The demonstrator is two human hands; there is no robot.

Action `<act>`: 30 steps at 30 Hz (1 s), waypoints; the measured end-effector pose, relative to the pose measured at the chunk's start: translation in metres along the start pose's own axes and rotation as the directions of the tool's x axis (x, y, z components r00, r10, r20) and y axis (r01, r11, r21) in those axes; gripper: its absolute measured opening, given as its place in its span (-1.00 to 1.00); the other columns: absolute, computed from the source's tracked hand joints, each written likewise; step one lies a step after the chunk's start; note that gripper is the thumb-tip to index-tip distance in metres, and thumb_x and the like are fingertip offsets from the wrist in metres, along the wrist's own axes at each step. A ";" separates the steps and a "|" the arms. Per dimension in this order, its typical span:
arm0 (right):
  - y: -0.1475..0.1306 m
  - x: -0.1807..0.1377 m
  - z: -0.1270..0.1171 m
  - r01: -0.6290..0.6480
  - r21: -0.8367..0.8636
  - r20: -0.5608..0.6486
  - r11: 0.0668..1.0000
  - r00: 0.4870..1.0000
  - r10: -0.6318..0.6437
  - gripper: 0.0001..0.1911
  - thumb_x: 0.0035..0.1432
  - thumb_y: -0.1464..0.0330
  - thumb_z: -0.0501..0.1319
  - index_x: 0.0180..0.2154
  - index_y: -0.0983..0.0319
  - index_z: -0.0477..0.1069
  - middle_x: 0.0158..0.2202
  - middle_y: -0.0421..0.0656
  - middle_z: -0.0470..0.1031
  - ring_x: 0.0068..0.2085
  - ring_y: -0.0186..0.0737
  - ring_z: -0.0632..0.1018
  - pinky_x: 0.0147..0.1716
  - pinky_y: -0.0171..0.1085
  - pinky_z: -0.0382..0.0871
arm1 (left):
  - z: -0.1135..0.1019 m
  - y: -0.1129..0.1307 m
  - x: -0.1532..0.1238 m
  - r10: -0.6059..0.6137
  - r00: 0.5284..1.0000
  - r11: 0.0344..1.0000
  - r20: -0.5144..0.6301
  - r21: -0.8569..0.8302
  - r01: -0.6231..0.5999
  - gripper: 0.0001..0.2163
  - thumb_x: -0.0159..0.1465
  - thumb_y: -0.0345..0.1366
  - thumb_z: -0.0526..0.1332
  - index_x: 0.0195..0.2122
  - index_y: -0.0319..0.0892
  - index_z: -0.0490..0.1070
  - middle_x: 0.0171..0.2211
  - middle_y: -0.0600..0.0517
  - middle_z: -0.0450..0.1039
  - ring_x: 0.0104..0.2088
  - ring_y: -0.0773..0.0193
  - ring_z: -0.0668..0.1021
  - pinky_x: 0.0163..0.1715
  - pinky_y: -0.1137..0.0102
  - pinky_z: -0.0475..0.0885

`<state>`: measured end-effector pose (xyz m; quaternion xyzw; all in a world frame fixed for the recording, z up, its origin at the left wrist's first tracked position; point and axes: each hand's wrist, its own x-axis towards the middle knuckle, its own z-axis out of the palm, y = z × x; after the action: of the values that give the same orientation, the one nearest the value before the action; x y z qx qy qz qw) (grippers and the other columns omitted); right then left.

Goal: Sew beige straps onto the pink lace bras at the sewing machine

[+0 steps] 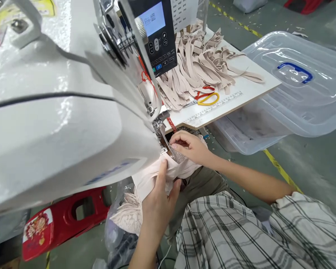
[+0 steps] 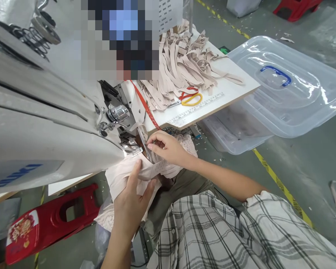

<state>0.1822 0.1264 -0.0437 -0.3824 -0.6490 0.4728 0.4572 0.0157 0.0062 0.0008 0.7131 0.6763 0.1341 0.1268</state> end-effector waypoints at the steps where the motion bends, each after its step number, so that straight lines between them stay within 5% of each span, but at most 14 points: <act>1: 0.000 -0.002 0.000 -0.008 0.012 0.000 1.000 1.000 0.008 -0.88 0.22 0.31 0.18 -0.28 0.21 0.44 -0.23 -0.12 0.47 -0.26 -0.24 0.47 -0.31 -0.27 0.33 | 0.002 0.000 -0.001 0.025 0.999 1.000 -0.048 -0.013 -0.026 -0.35 0.37 -0.13 0.19 0.41 -0.07 -0.04 0.11 -0.17 0.48 -0.13 0.09 0.65 -0.47 0.43 0.49; 5: -0.004 -0.010 0.002 -0.048 0.067 0.004 0.997 0.999 0.048 -0.88 0.20 0.30 0.19 -0.29 0.21 0.42 -0.23 -0.12 0.46 -0.30 -0.26 0.45 -0.34 -0.27 0.32 | 0.007 -0.001 -0.005 0.066 0.977 0.997 -0.203 -0.025 -0.073 -0.17 0.35 -0.04 0.19 0.44 -0.26 -0.29 0.16 -0.38 0.38 0.00 -0.07 0.60 -0.32 0.29 0.56; 11: -0.013 -0.022 0.007 -0.069 0.120 -0.009 0.990 0.997 0.070 -0.76 0.13 0.20 0.28 -0.25 0.22 0.39 -0.26 -0.16 0.42 -0.32 -0.27 0.44 -0.27 -0.25 0.35 | 0.007 0.004 -0.008 -0.023 0.995 1.000 -0.097 -0.019 0.021 -0.16 0.37 -0.08 0.16 0.44 -0.28 -0.40 -0.01 -0.36 0.53 -0.45 0.07 0.66 -0.59 0.34 0.48; 17: -0.023 -0.051 0.000 -0.130 0.073 0.090 0.989 0.988 0.123 -0.75 0.18 0.16 0.27 -0.32 0.22 0.38 -0.39 -0.22 0.38 -0.34 -0.26 0.38 -0.31 -0.28 0.27 | 0.043 0.026 -0.037 0.241 0.943 0.970 -0.230 0.066 -0.232 -0.13 0.36 -0.10 0.19 0.44 -0.34 -0.41 0.23 -0.53 0.24 0.04 -0.21 0.57 -0.23 0.16 0.61; 20: -0.030 -0.062 -0.014 -0.180 0.119 0.132 0.977 0.978 0.164 -0.70 0.26 0.16 0.19 -0.43 0.22 0.37 -0.45 -0.25 0.30 -0.38 -0.28 0.35 -0.36 -0.30 0.23 | 0.054 0.040 -0.052 0.294 0.937 0.945 -0.187 -0.091 -0.315 -0.13 0.37 -0.09 0.17 0.43 -0.37 -0.42 0.20 -0.57 0.27 0.04 -0.22 0.57 -0.18 0.10 0.60; 22: -0.034 -0.065 -0.024 -0.200 0.142 0.146 0.970 0.973 0.179 -0.67 0.26 0.15 0.18 -0.44 0.23 0.40 -0.45 -0.24 0.31 -0.39 -0.29 0.35 -0.36 -0.30 0.23 | 0.050 0.042 -0.056 0.294 0.954 0.891 -0.056 -0.345 -0.295 -0.18 0.39 -0.12 0.13 0.43 -0.31 -0.44 0.08 -0.42 0.46 -0.11 -0.04 0.66 -0.34 0.25 0.62; 25: -0.039 -0.068 -0.035 -0.229 0.170 0.210 0.958 0.959 0.191 -0.70 0.23 0.17 0.21 -0.42 0.25 0.45 -0.43 -0.21 0.36 -0.40 -0.30 0.38 -0.39 -0.31 0.23 | 0.033 0.033 -0.051 0.297 0.952 0.760 0.072 -0.621 -0.190 -0.42 0.40 -0.24 0.13 0.38 -0.12 -0.09 -0.21 -0.05 0.63 -0.37 0.24 0.66 -0.52 0.46 0.54; 27: -0.041 -0.068 -0.038 -0.240 0.183 0.257 0.953 0.948 0.189 -0.73 0.20 0.20 0.23 -0.41 0.26 0.45 -0.43 -0.21 0.38 -0.41 -0.31 0.40 -0.41 -0.32 0.23 | 0.020 0.024 -0.043 0.252 0.968 0.758 -0.001 -0.621 -0.198 -0.64 0.38 -0.30 0.14 0.20 -0.07 0.24 -0.29 0.03 0.62 -0.35 0.28 0.64 -0.38 0.44 0.55; 30: -0.044 -0.067 -0.037 -0.218 0.154 0.317 0.964 0.935 0.160 -0.78 0.19 0.25 0.21 -0.41 0.25 0.44 -0.43 -0.21 0.40 -0.41 -0.32 0.41 -0.40 -0.32 0.25 | 0.006 0.015 -0.030 0.231 0.959 0.800 -0.167 -0.527 -0.285 -0.75 0.36 -0.34 0.13 0.06 -0.10 0.36 -0.16 -0.04 0.57 -0.13 0.20 0.60 -0.09 0.30 0.53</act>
<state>0.2342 0.0627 -0.0119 -0.3220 -0.6240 0.6263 0.3387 0.0299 -0.0247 0.0000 0.7252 0.5117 0.3710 0.2732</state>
